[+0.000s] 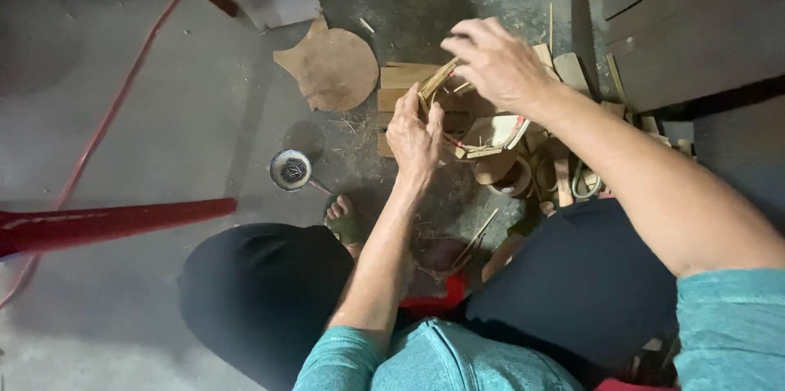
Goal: Assembling a wooden cylindrical instrument by fitting slats into a frame, tapping them with a mallet, and installing a circular base.
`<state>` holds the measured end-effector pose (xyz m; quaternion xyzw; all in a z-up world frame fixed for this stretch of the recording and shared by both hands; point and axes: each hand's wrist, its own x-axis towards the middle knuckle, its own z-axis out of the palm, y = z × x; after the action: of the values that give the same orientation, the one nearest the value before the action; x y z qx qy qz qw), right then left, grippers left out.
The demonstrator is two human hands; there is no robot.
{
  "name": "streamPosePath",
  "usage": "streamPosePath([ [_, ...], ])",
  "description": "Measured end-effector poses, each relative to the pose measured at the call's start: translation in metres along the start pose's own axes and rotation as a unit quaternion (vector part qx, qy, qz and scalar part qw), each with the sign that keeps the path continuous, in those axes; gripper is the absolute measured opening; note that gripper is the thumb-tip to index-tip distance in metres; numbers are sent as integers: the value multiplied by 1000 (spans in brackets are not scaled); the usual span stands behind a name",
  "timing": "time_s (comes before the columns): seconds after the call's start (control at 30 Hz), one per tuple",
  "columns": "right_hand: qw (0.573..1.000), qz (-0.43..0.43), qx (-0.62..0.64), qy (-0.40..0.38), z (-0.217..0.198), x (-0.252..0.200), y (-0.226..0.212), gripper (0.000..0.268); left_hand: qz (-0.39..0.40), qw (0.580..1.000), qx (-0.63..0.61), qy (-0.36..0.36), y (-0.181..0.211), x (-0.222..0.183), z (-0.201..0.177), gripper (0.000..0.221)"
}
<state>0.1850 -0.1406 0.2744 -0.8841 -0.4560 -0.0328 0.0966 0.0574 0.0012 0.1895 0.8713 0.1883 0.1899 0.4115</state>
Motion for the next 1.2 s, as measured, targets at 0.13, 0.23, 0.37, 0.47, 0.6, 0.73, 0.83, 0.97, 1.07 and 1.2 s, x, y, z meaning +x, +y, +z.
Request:
streamPosePath([
  [0.13,969,201,136,-48,-32,-18,-2,41,-24,1000,4,-16,4,2,-3,46],
  [0.23,907,349,201,-125,-31,-46,16,47,-21,1000,-5,-18,-2,2,0,46],
  [0.37,882,367,214,-203,-36,-75,17,47,-11,999,-46,-11,-9,0,3,48],
  [0.47,862,392,213,-242,-47,-68,5,45,-18,997,-78,-10,-3,-2,-2,48],
  [0.6,857,386,234,-251,-36,-70,13,42,-56,990,-118,-49,16,-6,-15,56],
  [0.73,855,389,247,-239,-32,-64,11,44,-90,983,-132,-87,31,-11,-22,82],
  [0.83,865,375,262,-205,37,-83,56,38,-88,984,-126,-88,26,-12,-18,86],
  [0.97,879,358,204,-240,-3,-74,24,42,-73,986,-125,-78,11,-12,-8,85],
  [1.07,894,330,214,-217,-35,-60,0,56,-62,987,-128,-73,4,-13,-2,86],
  [1.2,928,246,261,-105,-25,-59,1,39,-42,984,-162,-58,9,-12,-2,86],
])
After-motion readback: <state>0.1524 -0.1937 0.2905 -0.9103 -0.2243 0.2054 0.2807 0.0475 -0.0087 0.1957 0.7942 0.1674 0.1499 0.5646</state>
